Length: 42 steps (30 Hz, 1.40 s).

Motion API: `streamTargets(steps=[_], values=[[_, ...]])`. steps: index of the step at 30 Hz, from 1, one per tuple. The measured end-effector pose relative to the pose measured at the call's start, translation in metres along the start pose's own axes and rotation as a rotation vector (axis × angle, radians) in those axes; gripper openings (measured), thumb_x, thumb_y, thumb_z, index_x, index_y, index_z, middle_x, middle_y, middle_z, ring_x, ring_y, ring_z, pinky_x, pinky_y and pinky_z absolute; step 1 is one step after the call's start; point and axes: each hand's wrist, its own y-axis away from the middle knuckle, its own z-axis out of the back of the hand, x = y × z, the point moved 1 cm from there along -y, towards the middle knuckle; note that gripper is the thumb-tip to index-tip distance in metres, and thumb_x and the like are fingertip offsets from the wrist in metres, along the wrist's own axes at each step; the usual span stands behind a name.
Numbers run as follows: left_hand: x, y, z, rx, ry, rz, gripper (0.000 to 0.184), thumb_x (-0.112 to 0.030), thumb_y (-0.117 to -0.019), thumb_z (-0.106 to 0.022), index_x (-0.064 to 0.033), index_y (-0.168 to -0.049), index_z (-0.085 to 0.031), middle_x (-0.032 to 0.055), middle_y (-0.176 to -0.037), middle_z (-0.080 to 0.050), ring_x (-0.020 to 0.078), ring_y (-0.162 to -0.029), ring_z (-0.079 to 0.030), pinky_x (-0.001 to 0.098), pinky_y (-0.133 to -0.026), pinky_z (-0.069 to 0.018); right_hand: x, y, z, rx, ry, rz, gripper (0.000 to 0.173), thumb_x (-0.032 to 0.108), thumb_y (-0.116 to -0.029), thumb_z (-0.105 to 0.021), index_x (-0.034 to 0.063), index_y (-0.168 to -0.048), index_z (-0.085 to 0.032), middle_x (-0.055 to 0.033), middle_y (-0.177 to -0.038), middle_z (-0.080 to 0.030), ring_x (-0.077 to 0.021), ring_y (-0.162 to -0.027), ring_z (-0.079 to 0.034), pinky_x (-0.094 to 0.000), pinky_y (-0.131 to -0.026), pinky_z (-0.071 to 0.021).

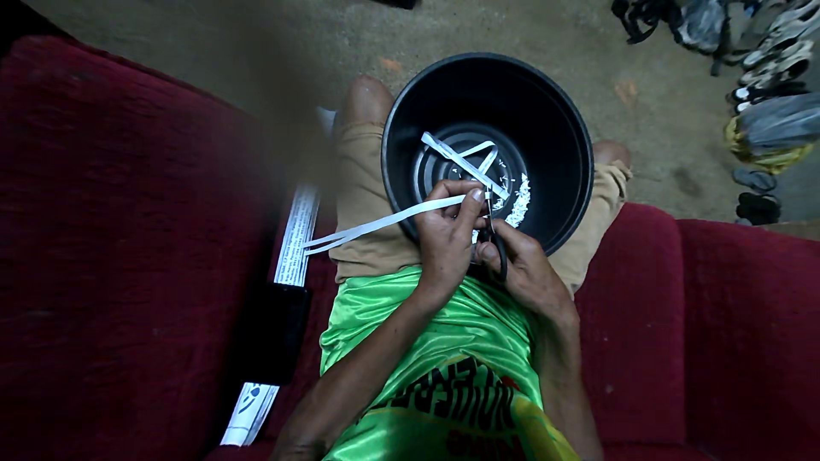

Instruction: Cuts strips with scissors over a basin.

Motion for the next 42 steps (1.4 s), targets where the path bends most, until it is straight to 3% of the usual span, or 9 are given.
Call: streamTargets(steps=[11,21,34,39,42], values=[[-0.0001,-0.0006,-0.0005,-0.007,-0.01,-0.008,0.013,-0.009,-0.1043,-0.059,-0.0057,-0.116,-0.062,0.0075,-0.093,-0.067,0.013,-0.074,-0.068,0.0269,-0.067,-0.0608,-0.0023,0.0004,-0.001,-0.041,-0.012,0.015,0.031,0.034,-0.104,-0.058,0.0121,-0.124,-0.066,0.0017,-0.073,-0.058,-0.0076,-0.055,-0.052,-0.025,-0.05,-0.0472],[0.0,0.0,-0.0003,-0.014,-0.001,0.018,0.013,-0.013,-0.105,-0.059,-0.0068,-0.116,-0.062,0.0077,-0.091,-0.068,0.0132,-0.072,-0.068,0.0256,-0.064,-0.0594,0.0019,0.0024,0.0002,0.014,0.006,-0.016,0.048,0.052,-0.1014,-0.055,0.0112,-0.125,-0.064,0.0041,-0.072,-0.057,-0.005,-0.056,-0.051,-0.0239,-0.051,-0.0471],[0.0005,0.0013,-0.0011,0.0,-0.021,0.008,0.013,-0.011,-0.1044,-0.059,-0.0068,-0.116,-0.063,0.0073,-0.091,-0.067,0.0124,-0.071,-0.066,0.0252,-0.064,-0.0591,-0.0001,-0.0009,0.0004,-0.025,0.044,0.016,0.042,0.047,-0.1034,-0.054,0.0108,-0.121,-0.065,0.004,-0.072,-0.055,-0.0045,-0.056,-0.049,-0.0225,-0.05,-0.0449],[0.0008,0.0009,-0.0013,-0.006,-0.004,0.014,0.013,-0.011,-0.1046,-0.059,-0.007,-0.116,-0.063,0.0074,-0.091,-0.067,0.0125,-0.071,-0.068,0.0254,-0.064,-0.0599,-0.0021,0.0002,-0.001,-0.043,0.012,0.038,0.032,0.034,-0.1045,-0.057,0.0092,-0.122,-0.066,0.0015,-0.073,-0.058,-0.0071,-0.056,-0.053,-0.0246,-0.051,-0.0481],[0.0011,0.0005,-0.0005,-0.01,0.013,0.019,0.013,-0.012,-0.105,-0.058,-0.007,-0.116,-0.063,0.007,-0.092,-0.068,0.0126,-0.073,-0.068,0.0259,-0.065,-0.0603,-0.0019,0.0024,-0.0002,-0.009,0.016,0.012,0.037,0.039,-0.1038,-0.056,0.0107,-0.125,-0.065,0.002,-0.073,-0.059,-0.007,-0.057,-0.053,-0.025,-0.051,-0.0487]])
